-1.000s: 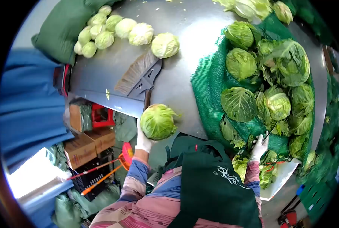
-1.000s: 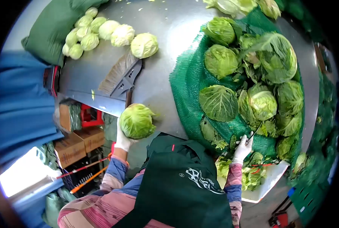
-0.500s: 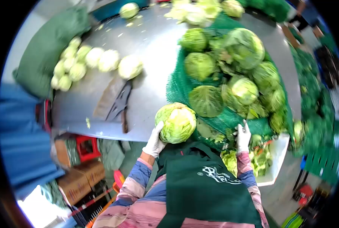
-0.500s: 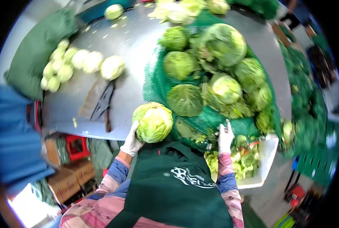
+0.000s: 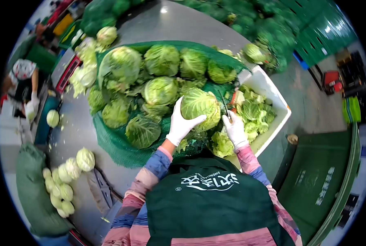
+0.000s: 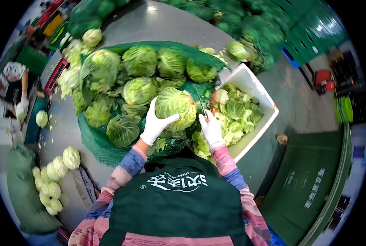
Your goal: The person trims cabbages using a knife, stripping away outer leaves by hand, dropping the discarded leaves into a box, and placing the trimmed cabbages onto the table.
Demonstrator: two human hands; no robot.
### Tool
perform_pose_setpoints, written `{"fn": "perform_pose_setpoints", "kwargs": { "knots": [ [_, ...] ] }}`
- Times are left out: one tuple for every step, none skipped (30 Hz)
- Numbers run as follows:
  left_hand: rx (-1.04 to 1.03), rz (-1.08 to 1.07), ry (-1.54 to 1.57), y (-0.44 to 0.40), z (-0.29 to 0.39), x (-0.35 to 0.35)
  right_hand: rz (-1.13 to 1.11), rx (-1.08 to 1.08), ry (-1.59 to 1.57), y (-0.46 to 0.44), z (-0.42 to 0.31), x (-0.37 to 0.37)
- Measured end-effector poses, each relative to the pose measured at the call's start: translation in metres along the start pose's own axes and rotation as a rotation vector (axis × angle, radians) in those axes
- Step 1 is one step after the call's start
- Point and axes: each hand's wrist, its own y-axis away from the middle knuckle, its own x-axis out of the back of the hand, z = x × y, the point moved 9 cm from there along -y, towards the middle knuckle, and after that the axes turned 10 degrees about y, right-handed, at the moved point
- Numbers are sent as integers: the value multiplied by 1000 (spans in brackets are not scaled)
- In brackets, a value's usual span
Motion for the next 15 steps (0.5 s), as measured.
{"fn": "perform_pose_setpoints", "kwargs": {
  "knots": [
    [-20, -9, -262, -8, -11, -4, 53, 41, 57, 5, 0, 8],
    [-49, -16, -524, -14, -20, -7, 103, 83, 116, 10, -2, 11],
    [-41, 11, -616, -18, -28, -7, 129, 108, 52, 15, -4, 14],
    [84, -70, -291, -26, -39, -10, 148, 179, 42, 18, -8, 15],
    [162, -95, -239, -29, -45, -9, 103, 136, -66, 18, -5, 8],
    [251, -111, -190, -28, -51, -8, 61, 125, -31, 21, -13, 8],
    [279, -145, -185, -28, -50, -9, 19, 115, 5, 25, -20, 8],
    [287, -118, -334, -32, -61, 4, 70, 199, 74, 27, -24, 6],
    [207, -113, -419, -34, -54, 2, 114, 227, 101, 28, -27, 7],
    [128, -106, -500, -35, -48, -1, 155, 255, 132, 30, -31, 7],
    [133, -120, -513, -36, -51, -6, 184, 270, 153, 29, -32, 6],
    [118, -130, -452, -37, -52, -13, 187, 254, 143, 27, -31, 7],
    [105, -139, -389, -37, -52, -18, 132, 253, 207, 23, -33, 4],
    [109, -151, -397, -36, -54, -22, 77, 255, 273, 19, -32, 0],
    [95, -170, -410, -35, -52, -28, 106, 294, 295, 18, -34, 2]
  ]
}}
